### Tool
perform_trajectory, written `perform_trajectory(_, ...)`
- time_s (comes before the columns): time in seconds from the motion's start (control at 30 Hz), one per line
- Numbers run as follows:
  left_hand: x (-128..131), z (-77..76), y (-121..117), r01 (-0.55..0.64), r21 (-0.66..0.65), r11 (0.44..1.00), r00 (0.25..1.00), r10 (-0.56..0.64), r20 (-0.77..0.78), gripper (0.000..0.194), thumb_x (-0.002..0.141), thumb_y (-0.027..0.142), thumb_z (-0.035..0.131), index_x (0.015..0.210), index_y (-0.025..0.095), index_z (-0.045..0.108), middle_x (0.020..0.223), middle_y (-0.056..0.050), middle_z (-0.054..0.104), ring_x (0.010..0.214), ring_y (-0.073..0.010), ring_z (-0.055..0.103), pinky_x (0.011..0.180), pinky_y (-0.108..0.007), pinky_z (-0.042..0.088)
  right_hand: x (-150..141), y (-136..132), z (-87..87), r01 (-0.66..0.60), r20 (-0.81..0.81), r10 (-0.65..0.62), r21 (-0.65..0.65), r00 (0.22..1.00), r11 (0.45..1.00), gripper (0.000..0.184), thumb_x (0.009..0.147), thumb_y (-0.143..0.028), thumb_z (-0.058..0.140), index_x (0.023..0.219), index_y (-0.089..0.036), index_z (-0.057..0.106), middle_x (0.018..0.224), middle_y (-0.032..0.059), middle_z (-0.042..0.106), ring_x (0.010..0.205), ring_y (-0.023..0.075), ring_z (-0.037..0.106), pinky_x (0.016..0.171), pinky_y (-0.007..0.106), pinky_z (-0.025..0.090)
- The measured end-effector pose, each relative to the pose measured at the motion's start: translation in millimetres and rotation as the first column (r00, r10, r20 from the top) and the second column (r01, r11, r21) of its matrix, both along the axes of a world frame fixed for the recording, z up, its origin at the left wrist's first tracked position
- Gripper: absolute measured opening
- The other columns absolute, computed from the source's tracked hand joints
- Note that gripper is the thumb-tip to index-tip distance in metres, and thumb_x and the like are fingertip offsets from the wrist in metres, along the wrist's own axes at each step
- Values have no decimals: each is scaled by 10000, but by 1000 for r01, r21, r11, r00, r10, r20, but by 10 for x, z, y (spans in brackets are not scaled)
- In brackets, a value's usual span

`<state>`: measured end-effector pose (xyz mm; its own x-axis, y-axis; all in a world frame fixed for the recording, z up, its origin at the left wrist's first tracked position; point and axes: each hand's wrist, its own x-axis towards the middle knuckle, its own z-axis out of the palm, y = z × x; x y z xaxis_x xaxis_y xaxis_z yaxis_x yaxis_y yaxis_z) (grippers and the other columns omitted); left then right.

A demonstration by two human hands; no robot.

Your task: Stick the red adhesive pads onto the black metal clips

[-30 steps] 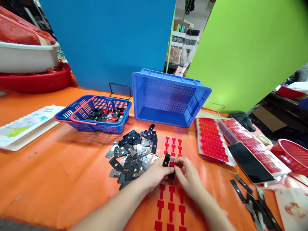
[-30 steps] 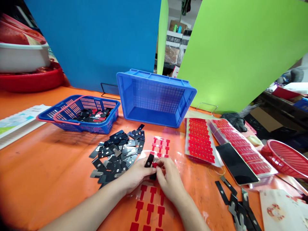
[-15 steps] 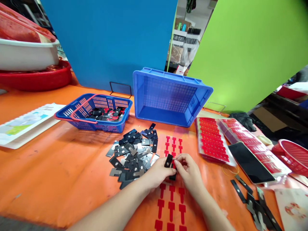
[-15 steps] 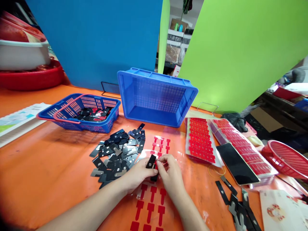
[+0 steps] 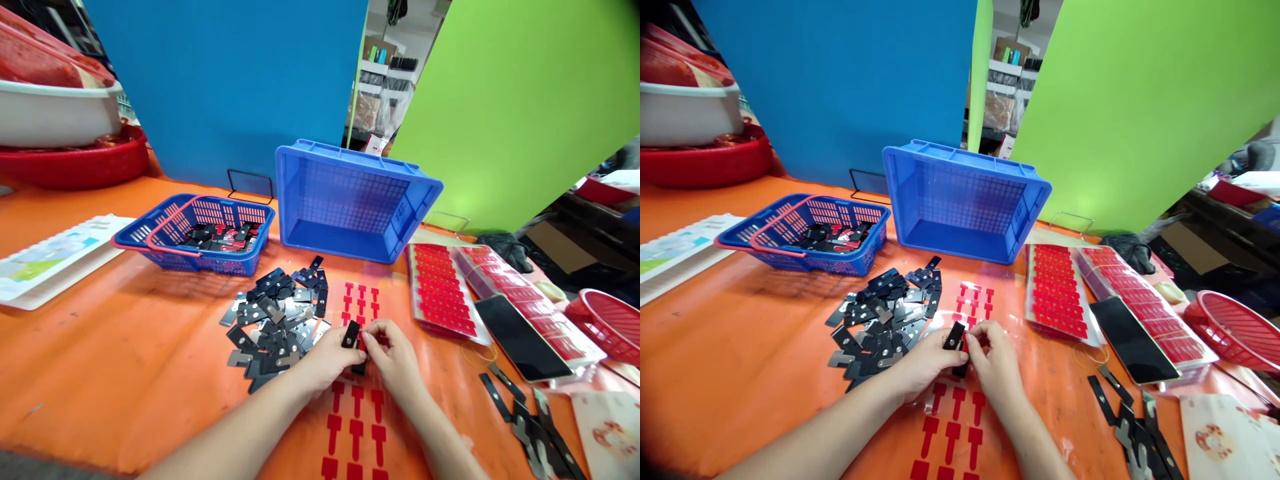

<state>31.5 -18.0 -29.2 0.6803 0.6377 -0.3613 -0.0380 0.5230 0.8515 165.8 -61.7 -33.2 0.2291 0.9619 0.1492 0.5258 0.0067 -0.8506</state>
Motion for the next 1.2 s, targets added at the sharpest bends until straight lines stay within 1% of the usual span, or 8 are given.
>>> perform_trajectory(0.33,-8,3,-16,6,-26,1000,1000,-5,12,161,608,206,588,745,182,508,649,17,481,631,-161,509,560,-338,458,-2,-7,-20,-17,-12,17,-26,1000,999,96,788,-286,472,765,-200,509,747,25,575,694,169,552,615,286,456)
perform_trajectory(0.5,-7,6,-10,-12,-12,1000,1000,12,-15,156,592,212,603,719,175,520,602,29,471,585,-139,489,534,-281,433,-3,24,-91,10,-156,-9,3,988,1000,265,744,-301,530,974,-198,448,801,23,558,682,153,556,593,270,473)
perform_trajectory(0.67,-5,-6,-3,-1,46,999,1000,2,-29,118,592,200,601,687,149,552,588,22,492,562,-117,470,531,-235,386,48,64,-63,-156,-260,124,-105,958,982,174,772,-355,486,791,-194,550,723,8,577,656,149,550,584,255,460)
perform_trajectory(0.77,-4,9,-6,25,29,999,1000,-24,-10,172,607,201,592,771,151,588,681,-1,551,613,-128,493,551,-239,386,83,76,-42,-128,-373,60,-160,926,979,283,807,-418,405,775,-184,561,584,-16,535,529,130,519,502,242,440)
perform_trajectory(0.9,0,21,-13,4,39,999,998,-7,69,226,600,112,569,821,148,602,767,-14,592,672,-120,504,591,-217,382,92,75,-48,-109,-437,24,-171,899,979,320,804,-459,392,832,-188,560,567,-24,530,510,133,524,499,247,437)
perform_trajectory(0.97,-8,24,-6,-8,-18,1000,995,10,102,248,591,76,559,825,146,598,751,-11,592,650,-108,506,555,-194,375,87,69,-59,-112,-430,33,-160,902,981,312,804,-460,394,863,-197,551,581,-22,536,521,137,534,507,251,443)
perform_trajectory(1.07,-53,49,35,-72,-252,965,970,127,207,274,603,62,548,863,142,578,777,-25,594,692,-104,536,555,-164,390,95,58,-85,-85,-383,28,-132,923,988,282,796,-441,426,893,-201,537,675,4,578,593,149,564,571,270,467)
perform_trajectory(1.2,-165,117,113,-129,-597,792,898,348,268,145,668,163,562,807,128,537,726,-15,571,662,-86,547,583,-160,430,117,46,-128,-66,-381,1,-159,924,985,300,789,-450,431,927,-199,522,720,15,565,630,156,579,605,289,487)
